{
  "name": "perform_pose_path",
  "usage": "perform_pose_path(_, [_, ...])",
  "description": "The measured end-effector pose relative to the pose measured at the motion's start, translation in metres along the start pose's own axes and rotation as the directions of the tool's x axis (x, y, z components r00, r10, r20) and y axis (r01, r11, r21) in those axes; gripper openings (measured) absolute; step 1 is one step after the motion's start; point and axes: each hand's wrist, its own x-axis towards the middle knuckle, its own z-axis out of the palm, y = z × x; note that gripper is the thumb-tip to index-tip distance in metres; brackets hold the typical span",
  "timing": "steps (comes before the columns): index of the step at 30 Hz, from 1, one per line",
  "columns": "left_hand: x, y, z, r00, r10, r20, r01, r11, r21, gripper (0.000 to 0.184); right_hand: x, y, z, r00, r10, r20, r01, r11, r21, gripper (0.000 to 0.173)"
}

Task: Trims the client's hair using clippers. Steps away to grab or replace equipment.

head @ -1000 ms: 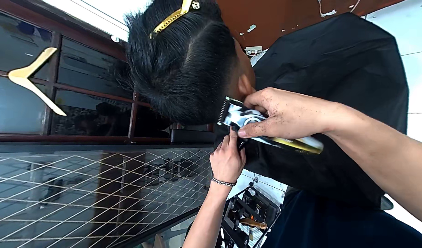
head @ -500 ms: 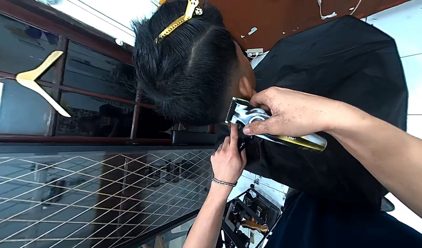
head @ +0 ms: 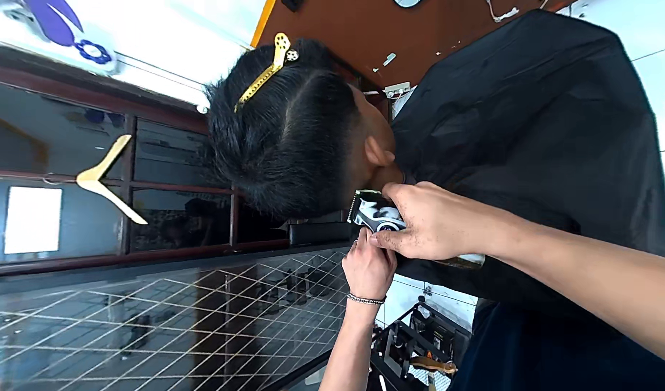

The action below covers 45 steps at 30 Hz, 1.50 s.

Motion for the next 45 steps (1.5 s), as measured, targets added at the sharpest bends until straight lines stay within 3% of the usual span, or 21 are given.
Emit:
perform_pose_path(5, [-0.003, 0.001, 0.000, 1.000, 0.009, -0.008, -0.009, 1.000, 0.006, 0.027, -0.003, -0.005, 0.006, 0.995, 0.001, -0.096, 0.009, 0.994, 0.105, 0.039])
perform_pose_path(10, [-0.001, 0.000, -0.002, 1.000, 0.000, 0.004, 0.000, 1.000, -0.027, 0.023, 0.005, 0.007, -0.012, 0.999, -0.042, 0.021, 0.039, 0.992, 0.120, 0.038])
perform_pose_path(13, [-0.001, 0.002, -0.004, 1.000, -0.007, 0.003, 0.007, 1.000, -0.021, 0.026, 0.005, 0.004, -0.015, 0.996, -0.083, -0.036, 0.087, 0.985, 0.150, 0.039])
perform_pose_path(16, [0.000, 0.000, -0.007, 0.999, -0.007, 0.034, 0.008, 1.000, -0.022, 0.038, 0.009, 0.014, -0.027, 0.994, -0.087, 0.066, 0.077, 0.988, 0.134, 0.036])
perform_pose_path(19, [0.000, 0.003, -0.010, 0.999, -0.018, 0.049, 0.019, 1.000, -0.009, 0.044, 0.014, 0.025, -0.032, 0.982, -0.187, 0.031, 0.168, 0.935, 0.313, 0.035])
perform_pose_path(23, [0.001, 0.006, -0.014, 0.999, -0.010, 0.041, 0.009, 1.000, 0.009, 0.050, 0.016, 0.026, -0.047, 0.971, -0.209, 0.114, 0.141, 0.891, 0.431, 0.036])
perform_pose_path(28, [0.002, 0.023, -0.029, 0.999, 0.038, 0.004, -0.037, 0.997, -0.072, 0.029, 0.005, 0.029, -0.057, 0.925, -0.355, 0.137, 0.273, 0.869, 0.412, 0.025])
perform_pose_path(30, [0.013, 0.037, -0.041, 0.999, 0.053, 0.006, -0.051, 0.987, -0.154, 0.040, -0.008, 0.037, -0.068, 0.931, -0.345, 0.118, 0.222, 0.794, 0.565, 0.017])
perform_pose_path(31, [0.021, 0.045, -0.045, 0.998, 0.054, 0.010, -0.051, 0.980, -0.192, 0.054, -0.015, 0.041, -0.073, 0.945, -0.322, 0.062, 0.197, 0.708, 0.678, 0.018])
perform_pose_path(33, [0.038, 0.060, -0.049, 0.999, 0.042, 0.021, -0.037, 0.975, -0.220, 0.077, -0.024, 0.046, -0.082, 0.952, -0.301, -0.051, 0.210, 0.522, 0.827, 0.026])
perform_pose_path(34, [0.047, 0.066, -0.048, 0.999, 0.039, 0.018, -0.034, 0.975, -0.221, 0.076, -0.026, 0.046, -0.085, 0.950, -0.306, -0.062, 0.213, 0.489, 0.846, 0.028])
perform_pose_path(35, [0.053, 0.071, -0.046, 0.999, 0.042, 0.008, -0.039, 0.976, -0.215, 0.062, -0.026, 0.044, -0.088, 0.953, -0.299, -0.038, 0.195, 0.517, 0.833, 0.027])
perform_pose_path(36, [0.058, 0.075, -0.043, 0.999, 0.041, -0.004, -0.041, 0.980, -0.197, 0.036, -0.025, 0.042, -0.089, 0.955, -0.297, 0.017, 0.166, 0.581, 0.797, 0.024])
perform_pose_path(37, [0.061, 0.079, -0.039, 0.999, 0.048, -0.017, -0.050, 0.982, -0.181, 0.025, -0.023, 0.040, -0.088, 0.953, -0.292, 0.085, 0.131, 0.647, 0.751, 0.022])
perform_pose_path(40, [0.057, 0.088, -0.032, 0.997, 0.058, -0.051, -0.066, 0.983, -0.174, 0.030, -0.014, 0.033, -0.087, 0.943, -0.255, 0.214, 0.076, 0.791, 0.607, 0.023])
perform_pose_path(43, [0.055, 0.088, -0.028, 0.994, 0.015, -0.111, -0.039, 0.976, -0.214, 0.027, -0.013, 0.031, -0.089, 0.943, -0.250, 0.218, 0.087, 0.821, 0.564, 0.025])
perform_pose_path(45, [0.057, 0.086, -0.031, 0.997, 0.004, -0.077, -0.021, 0.977, -0.213, 0.027, -0.013, 0.028, -0.088, 0.947, -0.243, 0.212, 0.082, 0.818, 0.569, 0.023])
